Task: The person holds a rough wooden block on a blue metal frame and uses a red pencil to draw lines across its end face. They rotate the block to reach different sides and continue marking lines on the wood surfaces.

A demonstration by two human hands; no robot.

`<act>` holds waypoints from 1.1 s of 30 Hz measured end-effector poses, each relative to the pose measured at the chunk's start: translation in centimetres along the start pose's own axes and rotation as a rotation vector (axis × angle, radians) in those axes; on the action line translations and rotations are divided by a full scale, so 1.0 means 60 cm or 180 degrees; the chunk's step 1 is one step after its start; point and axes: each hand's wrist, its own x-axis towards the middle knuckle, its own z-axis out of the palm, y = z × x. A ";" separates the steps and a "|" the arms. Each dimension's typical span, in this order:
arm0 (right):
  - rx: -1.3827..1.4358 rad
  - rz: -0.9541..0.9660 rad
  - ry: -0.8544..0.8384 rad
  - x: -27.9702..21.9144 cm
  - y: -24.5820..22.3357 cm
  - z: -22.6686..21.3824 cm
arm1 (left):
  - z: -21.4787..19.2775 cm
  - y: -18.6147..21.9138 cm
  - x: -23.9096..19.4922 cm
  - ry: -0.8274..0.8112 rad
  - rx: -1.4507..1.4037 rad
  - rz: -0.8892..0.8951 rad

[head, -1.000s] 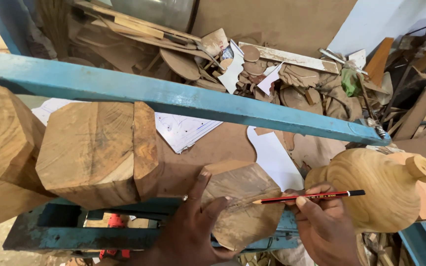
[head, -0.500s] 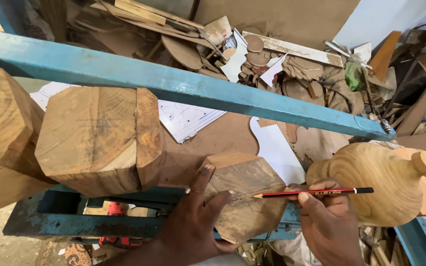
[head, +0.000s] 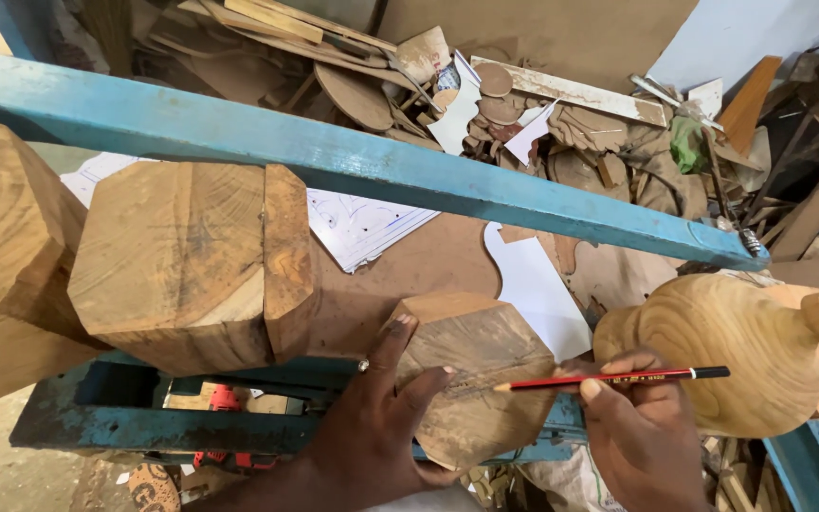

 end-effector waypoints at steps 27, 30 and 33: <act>-0.0169 0.0009 0.0202 0.010 -0.013 0.032 | -0.004 -0.001 0.002 0.0072 0.0045 0.0074; -0.0045 0.0054 0.0127 -0.001 -0.001 0.005 | -0.003 -0.002 0.001 0.0008 0.0027 0.0001; 0.0118 -0.0277 -0.0296 -0.003 0.016 -0.015 | -0.003 -0.001 0.002 0.0021 0.0010 0.0016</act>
